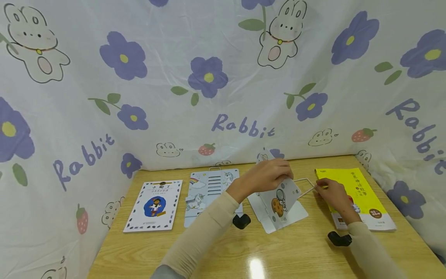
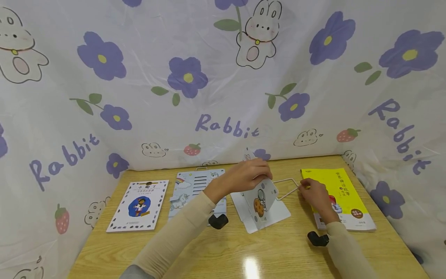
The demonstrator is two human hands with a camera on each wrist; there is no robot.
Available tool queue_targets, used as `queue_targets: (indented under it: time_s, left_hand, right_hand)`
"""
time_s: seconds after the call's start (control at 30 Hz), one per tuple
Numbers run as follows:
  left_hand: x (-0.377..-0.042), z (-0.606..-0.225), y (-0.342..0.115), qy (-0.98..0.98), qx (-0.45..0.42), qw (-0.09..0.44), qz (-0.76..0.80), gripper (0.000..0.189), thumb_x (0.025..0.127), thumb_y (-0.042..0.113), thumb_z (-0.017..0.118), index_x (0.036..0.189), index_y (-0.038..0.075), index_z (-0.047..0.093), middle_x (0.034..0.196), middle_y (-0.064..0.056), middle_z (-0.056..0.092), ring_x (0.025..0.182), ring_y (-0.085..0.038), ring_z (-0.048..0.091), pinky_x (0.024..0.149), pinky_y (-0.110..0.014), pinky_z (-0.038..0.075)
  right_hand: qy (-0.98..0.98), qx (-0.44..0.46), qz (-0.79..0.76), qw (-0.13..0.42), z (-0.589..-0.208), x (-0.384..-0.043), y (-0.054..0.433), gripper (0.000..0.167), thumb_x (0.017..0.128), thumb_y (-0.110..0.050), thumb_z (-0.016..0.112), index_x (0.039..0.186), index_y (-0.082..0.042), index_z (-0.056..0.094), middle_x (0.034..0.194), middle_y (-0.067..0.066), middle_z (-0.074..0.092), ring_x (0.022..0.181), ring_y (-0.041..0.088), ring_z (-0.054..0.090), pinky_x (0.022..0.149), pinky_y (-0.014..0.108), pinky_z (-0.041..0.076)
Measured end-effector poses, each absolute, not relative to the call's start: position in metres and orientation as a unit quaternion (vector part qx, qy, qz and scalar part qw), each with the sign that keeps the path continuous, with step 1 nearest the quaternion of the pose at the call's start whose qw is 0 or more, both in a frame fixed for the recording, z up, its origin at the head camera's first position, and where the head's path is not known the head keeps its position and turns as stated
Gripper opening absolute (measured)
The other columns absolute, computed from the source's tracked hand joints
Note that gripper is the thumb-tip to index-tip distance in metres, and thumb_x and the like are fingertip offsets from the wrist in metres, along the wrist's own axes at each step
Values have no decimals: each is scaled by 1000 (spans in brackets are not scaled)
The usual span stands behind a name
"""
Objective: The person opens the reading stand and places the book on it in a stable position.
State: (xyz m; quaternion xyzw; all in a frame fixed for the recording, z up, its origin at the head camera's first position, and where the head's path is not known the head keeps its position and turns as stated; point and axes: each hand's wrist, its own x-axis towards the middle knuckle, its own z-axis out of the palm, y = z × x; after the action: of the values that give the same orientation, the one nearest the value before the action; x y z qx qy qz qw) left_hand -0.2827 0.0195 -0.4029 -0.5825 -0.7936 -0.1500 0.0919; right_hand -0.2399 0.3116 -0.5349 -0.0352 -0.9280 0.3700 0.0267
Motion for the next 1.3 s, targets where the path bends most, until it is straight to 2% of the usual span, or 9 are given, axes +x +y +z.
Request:
queue_targets:
  time_s: [0.2,0.43,0.73,0.87,0.97,1.03,1.13,1.23,1.3]
  left_hand:
    - [-282,-404,20,-792,-583,95,-151,20,110,12,59,115,14,78,116,1,74,107,-10,68,94,-21,56]
    - [-282,-406,22,-787,-588,94,-164,19,110,11,59,114,12,78,115,0,74,108,-12,69,119,-25,45]
    - [-283,-409,23,-788,-586,95,-163,20,110,12,59,116,13,78,117,1,73,109,-11,68,120,-25,44]
    - [-283,-410,23,-787,-586,94,-166,20,110,12,59,115,14,78,117,2,73,108,-10,68,121,-22,42]
    - [-282,-410,23,-788,-586,92,-167,20,111,13,58,115,14,77,116,2,73,108,-10,68,123,-22,39]
    - [-282,-410,23,-788,-585,91,-167,20,111,13,58,115,15,77,116,2,73,108,-11,68,123,-22,39]
    - [-282,-410,23,-790,-583,92,-166,19,111,13,58,115,15,77,116,2,73,108,-11,68,121,-22,41]
    - [-283,-410,22,-790,-583,92,-166,19,110,13,59,114,15,77,116,2,73,108,-10,68,121,-22,42]
    - [-283,-410,22,-789,-584,91,-167,19,110,12,59,114,15,77,116,2,73,108,-11,68,124,-22,38]
  right_hand:
    - [-950,-19,310,37,-534,-241,302,41,103,-15,67,131,14,64,118,32,71,91,35,71,76,47,61]
    - [-949,-27,313,41,-537,-243,297,41,103,-15,66,131,15,61,119,34,70,94,38,71,77,49,62]
    - [-938,-21,341,50,-539,-246,296,41,104,-12,63,131,18,59,118,36,66,97,40,69,76,46,62]
    - [-930,-27,363,56,-537,-244,294,41,105,-12,62,134,17,58,123,36,64,105,46,69,80,49,62]
    - [-915,-39,397,59,-534,-243,291,43,106,-14,62,139,13,57,128,35,63,111,48,69,80,42,62]
    - [-903,-44,423,61,-533,-242,290,45,106,-16,62,142,11,56,129,33,62,110,44,72,79,33,61]
    - [-883,-49,461,66,-531,-242,288,46,107,-17,63,145,9,54,128,29,63,100,27,76,77,24,62]
    - [-865,-56,494,65,-530,-241,285,47,108,-21,63,145,7,54,125,26,64,91,9,74,81,24,63]
    - [-855,-56,512,63,-529,-240,283,48,108,-23,63,145,6,55,124,25,66,89,3,72,83,27,64]
